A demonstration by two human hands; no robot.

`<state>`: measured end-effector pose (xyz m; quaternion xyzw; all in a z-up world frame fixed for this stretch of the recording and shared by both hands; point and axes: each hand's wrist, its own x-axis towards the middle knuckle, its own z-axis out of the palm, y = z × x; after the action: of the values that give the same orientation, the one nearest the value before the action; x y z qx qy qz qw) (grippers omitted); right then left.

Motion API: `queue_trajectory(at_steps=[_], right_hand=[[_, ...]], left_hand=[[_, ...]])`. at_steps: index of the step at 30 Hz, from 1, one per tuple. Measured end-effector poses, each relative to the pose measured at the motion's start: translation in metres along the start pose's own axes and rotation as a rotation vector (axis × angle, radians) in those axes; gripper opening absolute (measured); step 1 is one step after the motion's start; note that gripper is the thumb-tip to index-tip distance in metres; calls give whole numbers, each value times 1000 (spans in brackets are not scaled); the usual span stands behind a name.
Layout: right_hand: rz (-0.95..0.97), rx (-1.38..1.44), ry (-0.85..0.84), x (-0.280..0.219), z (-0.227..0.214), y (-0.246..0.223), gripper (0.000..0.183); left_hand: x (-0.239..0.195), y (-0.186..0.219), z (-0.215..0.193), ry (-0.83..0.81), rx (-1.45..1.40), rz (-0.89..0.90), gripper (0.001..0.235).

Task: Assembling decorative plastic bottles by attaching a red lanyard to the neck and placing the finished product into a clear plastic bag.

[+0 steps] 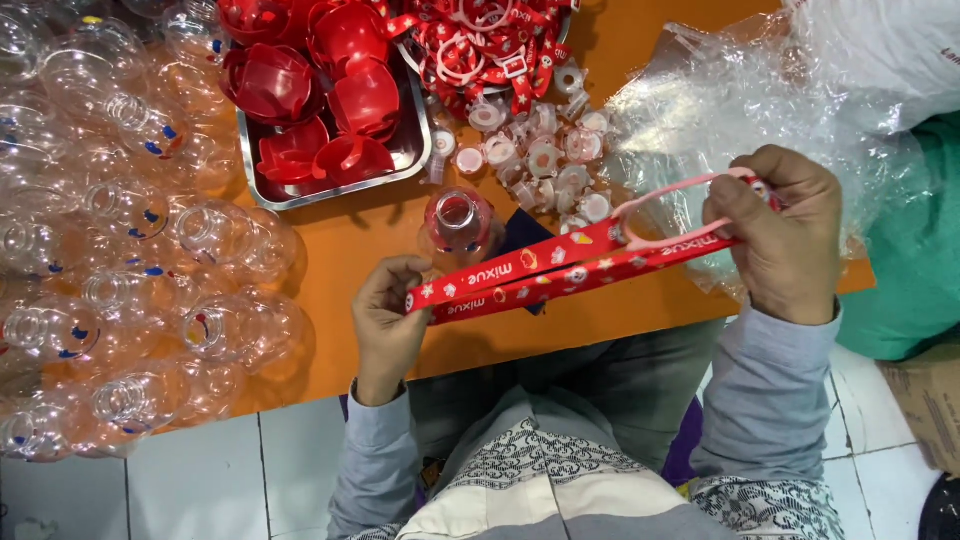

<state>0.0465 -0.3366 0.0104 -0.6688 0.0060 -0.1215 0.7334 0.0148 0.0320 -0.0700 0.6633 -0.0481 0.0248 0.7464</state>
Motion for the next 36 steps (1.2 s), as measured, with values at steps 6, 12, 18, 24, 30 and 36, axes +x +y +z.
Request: queue_trajectory(at_steps=[6,12,18,24,30,36], right_hand=[[67,-220,-211,-10,35,-20,18],[30,12,-360,-15,84,-33,13],[-49,-19,-521,-13,101,-11,16],[-62,-1,-578,-29,108,-22,38],[-62,-193,-413,-19,80,-13,43],[-84,-477,-431,-11,90,-21,28]], left_hand=[[-11,-19,-20,-35,183,-168,37],[-16,18,-6,-3,534,-33,56],[-12,51,51,22,400,357,88],[12,34,90,72,174,426,69],[19,47,70,-18,120,401,41],[34,77,45,-88,253,327,25]])
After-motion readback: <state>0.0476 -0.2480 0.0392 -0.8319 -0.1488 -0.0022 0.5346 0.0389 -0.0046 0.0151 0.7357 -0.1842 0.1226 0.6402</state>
